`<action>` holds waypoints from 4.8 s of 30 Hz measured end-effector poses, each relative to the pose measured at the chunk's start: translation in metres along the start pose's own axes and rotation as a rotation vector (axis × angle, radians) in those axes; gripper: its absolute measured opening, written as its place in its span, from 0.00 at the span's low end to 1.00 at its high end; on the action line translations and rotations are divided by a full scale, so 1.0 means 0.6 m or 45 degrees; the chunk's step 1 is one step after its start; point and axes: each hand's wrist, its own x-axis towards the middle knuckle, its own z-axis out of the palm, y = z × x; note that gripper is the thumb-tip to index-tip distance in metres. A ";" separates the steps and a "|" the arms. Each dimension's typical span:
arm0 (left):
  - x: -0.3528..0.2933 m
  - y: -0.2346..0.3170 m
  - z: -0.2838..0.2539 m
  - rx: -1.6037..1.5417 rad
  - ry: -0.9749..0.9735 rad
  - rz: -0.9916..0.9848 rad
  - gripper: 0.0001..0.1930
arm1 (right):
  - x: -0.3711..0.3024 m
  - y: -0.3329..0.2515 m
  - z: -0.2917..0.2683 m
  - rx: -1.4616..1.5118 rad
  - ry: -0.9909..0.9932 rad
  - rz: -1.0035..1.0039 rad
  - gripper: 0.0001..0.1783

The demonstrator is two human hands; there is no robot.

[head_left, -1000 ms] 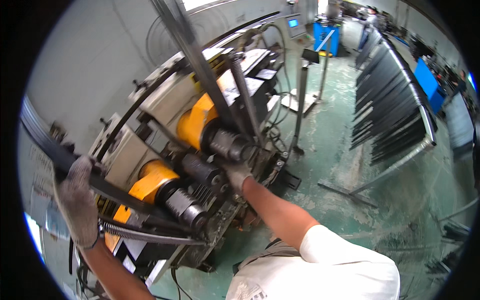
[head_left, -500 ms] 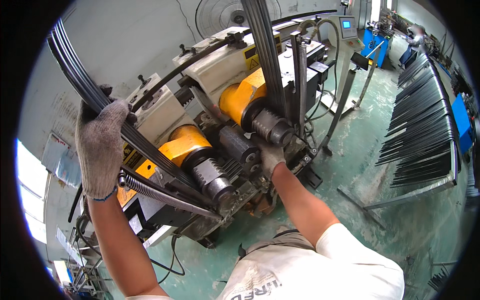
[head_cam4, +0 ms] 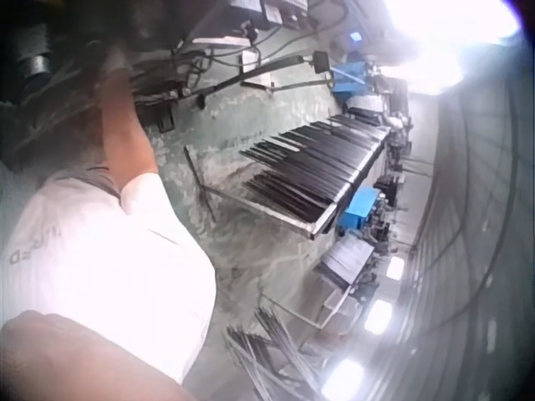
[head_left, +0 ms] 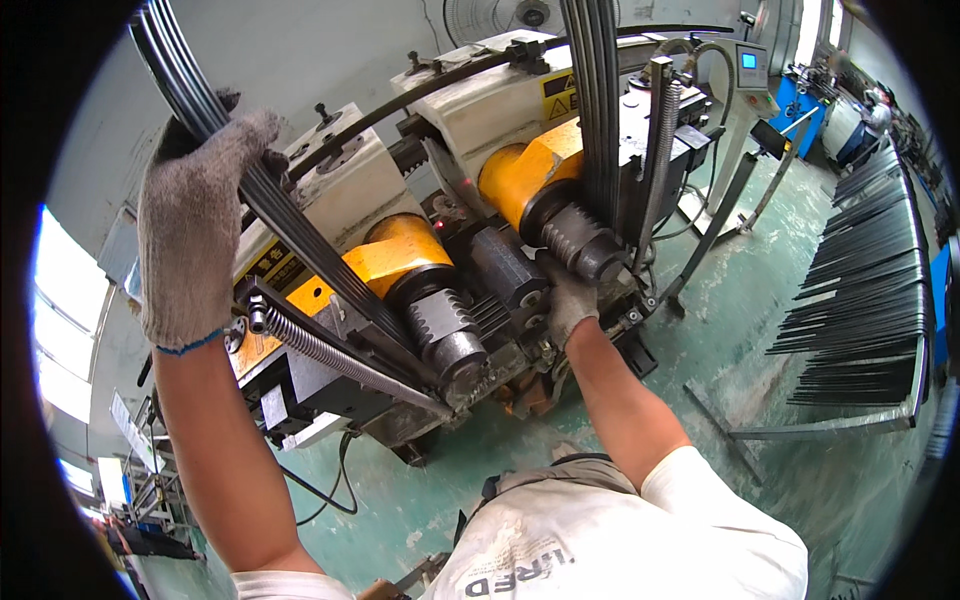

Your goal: The person repeatedly feeds bundles of long metal rods into a bending machine, guides them through the rollers, and stacks the bent rods on a nearby rack. The process is repeated continuously throughout the clip.

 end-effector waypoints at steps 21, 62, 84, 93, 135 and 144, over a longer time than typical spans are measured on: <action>-0.059 -0.041 -0.023 -0.702 -0.397 -0.352 0.20 | 0.062 0.072 -0.075 -0.020 -0.178 0.039 0.23; -0.172 0.083 -0.139 -0.105 0.255 0.003 0.05 | -0.118 -0.049 -0.142 -0.024 -0.135 0.485 0.34; -0.623 1.084 -0.924 0.778 2.023 -2.069 0.12 | -0.903 0.180 -0.118 -0.490 -1.971 0.510 0.27; -0.593 1.324 -1.062 1.246 2.367 -1.549 0.12 | -1.282 0.053 -0.209 -0.285 -2.689 0.530 0.24; -0.473 1.695 -1.362 3.774 0.109 -1.367 0.17 | -1.994 -0.466 -1.150 1.632 -3.555 0.485 0.24; -0.487 1.729 -1.341 3.806 0.175 -1.333 0.13 | -1.669 -0.006 -1.247 -0.221 -5.163 -0.904 0.20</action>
